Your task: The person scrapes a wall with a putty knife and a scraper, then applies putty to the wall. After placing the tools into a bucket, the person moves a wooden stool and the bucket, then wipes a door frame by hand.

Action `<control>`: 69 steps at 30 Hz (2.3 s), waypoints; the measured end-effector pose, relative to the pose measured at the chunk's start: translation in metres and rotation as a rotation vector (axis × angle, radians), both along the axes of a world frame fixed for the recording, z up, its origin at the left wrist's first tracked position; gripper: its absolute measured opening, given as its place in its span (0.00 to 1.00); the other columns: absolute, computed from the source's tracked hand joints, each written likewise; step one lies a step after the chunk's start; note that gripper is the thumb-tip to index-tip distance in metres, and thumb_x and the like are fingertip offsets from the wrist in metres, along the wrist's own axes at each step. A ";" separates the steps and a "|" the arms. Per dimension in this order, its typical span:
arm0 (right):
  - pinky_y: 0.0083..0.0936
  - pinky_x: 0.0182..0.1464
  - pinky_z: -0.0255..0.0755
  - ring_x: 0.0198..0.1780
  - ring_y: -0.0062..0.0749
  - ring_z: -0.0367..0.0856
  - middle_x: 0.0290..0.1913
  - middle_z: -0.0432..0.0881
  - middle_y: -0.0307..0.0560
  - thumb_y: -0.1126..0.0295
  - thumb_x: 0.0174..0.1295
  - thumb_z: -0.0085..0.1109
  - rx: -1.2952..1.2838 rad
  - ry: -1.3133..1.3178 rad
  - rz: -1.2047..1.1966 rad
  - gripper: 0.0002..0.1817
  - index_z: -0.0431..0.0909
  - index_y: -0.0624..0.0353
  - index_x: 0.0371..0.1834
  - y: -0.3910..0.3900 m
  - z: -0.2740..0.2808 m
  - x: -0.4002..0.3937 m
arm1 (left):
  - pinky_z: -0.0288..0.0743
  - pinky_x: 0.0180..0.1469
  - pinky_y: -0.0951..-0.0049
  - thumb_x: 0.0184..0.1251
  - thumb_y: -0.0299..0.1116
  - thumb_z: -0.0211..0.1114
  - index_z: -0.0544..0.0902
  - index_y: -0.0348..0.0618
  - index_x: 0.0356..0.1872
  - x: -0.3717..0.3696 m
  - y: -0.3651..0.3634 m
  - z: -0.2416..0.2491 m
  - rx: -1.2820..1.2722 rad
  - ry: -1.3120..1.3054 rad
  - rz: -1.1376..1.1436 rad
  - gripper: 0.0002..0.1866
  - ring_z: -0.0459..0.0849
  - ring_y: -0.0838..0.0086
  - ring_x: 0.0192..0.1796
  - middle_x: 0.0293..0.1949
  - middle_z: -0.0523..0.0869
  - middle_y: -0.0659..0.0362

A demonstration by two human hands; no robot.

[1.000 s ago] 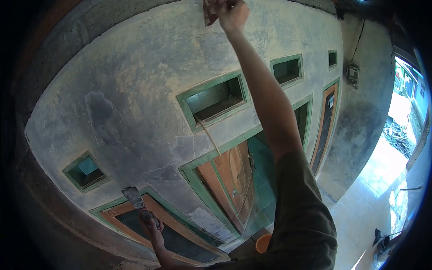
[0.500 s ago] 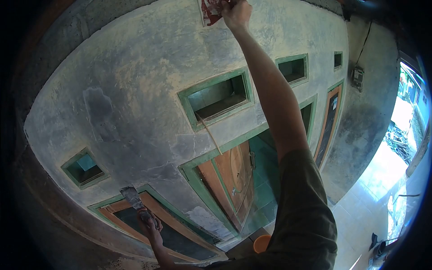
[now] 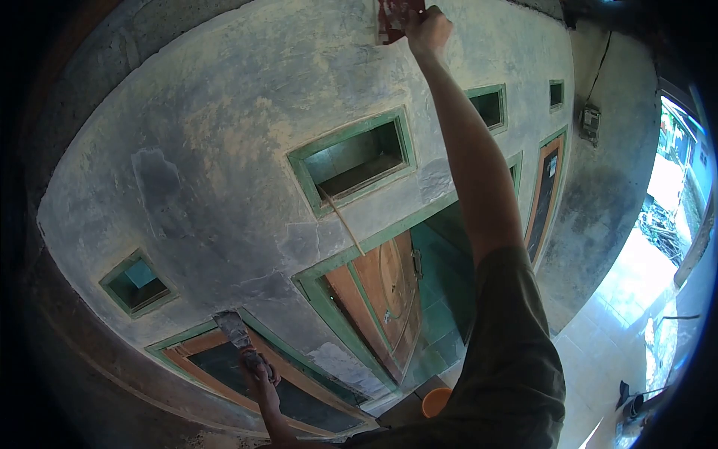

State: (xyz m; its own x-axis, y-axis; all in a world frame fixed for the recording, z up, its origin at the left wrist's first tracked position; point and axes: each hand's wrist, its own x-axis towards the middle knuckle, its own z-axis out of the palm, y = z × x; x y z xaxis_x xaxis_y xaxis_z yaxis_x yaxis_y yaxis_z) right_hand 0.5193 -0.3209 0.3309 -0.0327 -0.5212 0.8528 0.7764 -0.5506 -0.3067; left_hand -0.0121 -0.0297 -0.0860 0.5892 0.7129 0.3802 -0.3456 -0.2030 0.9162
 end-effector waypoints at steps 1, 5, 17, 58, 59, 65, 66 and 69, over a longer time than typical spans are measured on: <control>0.40 0.36 0.77 0.29 0.51 0.84 0.26 0.84 0.56 0.59 0.54 0.69 -0.005 -0.018 -0.001 0.16 0.81 0.64 0.28 -0.005 -0.003 -0.002 | 0.57 0.17 0.80 0.67 0.52 0.63 0.65 0.48 0.59 0.001 -0.001 0.001 -0.002 0.000 0.000 0.28 0.70 0.79 0.21 0.35 0.74 0.61; 0.35 0.30 0.78 0.26 0.46 0.85 0.24 0.84 0.53 0.63 0.59 0.67 -0.016 0.020 0.292 0.14 0.79 0.64 0.33 -0.011 -0.010 -0.052 | 0.57 0.17 0.80 0.67 0.50 0.64 0.65 0.48 0.58 0.003 -0.004 -0.002 0.003 -0.026 -0.060 0.27 0.69 0.80 0.20 0.35 0.75 0.60; 0.31 0.33 0.75 0.34 0.41 0.82 0.33 0.83 0.54 0.77 0.61 0.59 -0.365 -0.574 0.164 0.05 0.81 0.65 0.38 0.009 0.050 -0.064 | 0.57 0.17 0.79 0.67 0.45 0.63 0.64 0.46 0.57 0.018 -0.026 -0.001 -0.005 -0.019 -0.159 0.25 0.68 0.80 0.18 0.31 0.75 0.60; 0.36 0.54 0.78 0.51 0.47 0.82 0.49 0.84 0.51 0.90 0.53 0.53 -0.921 -0.441 0.060 0.23 0.81 0.59 0.51 0.003 0.021 -0.081 | 0.58 0.17 0.79 0.67 0.43 0.63 0.64 0.43 0.57 0.024 -0.034 -0.006 -0.004 0.040 -0.165 0.26 0.68 0.79 0.18 0.30 0.73 0.59; 0.36 0.52 0.79 0.50 0.47 0.83 0.48 0.84 0.51 0.89 0.53 0.53 -0.910 -0.453 0.129 0.22 0.81 0.58 0.50 0.002 0.013 -0.084 | 0.58 0.17 0.79 0.66 0.43 0.63 0.64 0.43 0.57 0.025 -0.036 -0.006 -0.016 0.038 -0.168 0.25 0.68 0.80 0.18 0.30 0.73 0.59; 0.34 0.52 0.80 0.49 0.47 0.83 0.48 0.84 0.51 0.89 0.51 0.57 -0.918 -0.420 0.069 0.22 0.82 0.59 0.49 -0.005 -0.015 -0.074 | 0.57 0.16 0.80 0.67 0.42 0.62 0.64 0.43 0.55 0.027 -0.039 -0.007 -0.036 0.052 -0.198 0.23 0.67 0.80 0.17 0.31 0.73 0.59; 0.34 0.52 0.80 0.49 0.47 0.83 0.48 0.84 0.51 0.89 0.50 0.57 -0.919 -0.399 0.065 0.23 0.82 0.59 0.49 -0.005 -0.019 -0.071 | 0.57 0.16 0.80 0.67 0.41 0.62 0.64 0.43 0.55 0.027 -0.039 -0.008 -0.040 0.044 -0.207 0.23 0.67 0.80 0.17 0.31 0.73 0.59; 0.33 0.52 0.80 0.50 0.46 0.83 0.49 0.83 0.51 0.90 0.48 0.57 -0.939 -0.364 0.067 0.24 0.82 0.59 0.49 -0.010 -0.031 -0.067 | 0.57 0.16 0.80 0.67 0.40 0.62 0.65 0.43 0.55 0.028 -0.042 -0.004 -0.010 0.011 -0.231 0.22 0.67 0.81 0.17 0.31 0.73 0.59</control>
State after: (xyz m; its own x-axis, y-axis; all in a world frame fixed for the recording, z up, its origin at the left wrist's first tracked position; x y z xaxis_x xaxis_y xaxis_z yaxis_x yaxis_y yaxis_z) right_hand 0.4527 -0.3313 0.2997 -0.3680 0.3460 0.8631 0.7745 -0.3996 0.4904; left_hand 0.0159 -0.0714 -0.0901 0.7411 0.5626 0.3663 -0.3715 -0.1108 0.9218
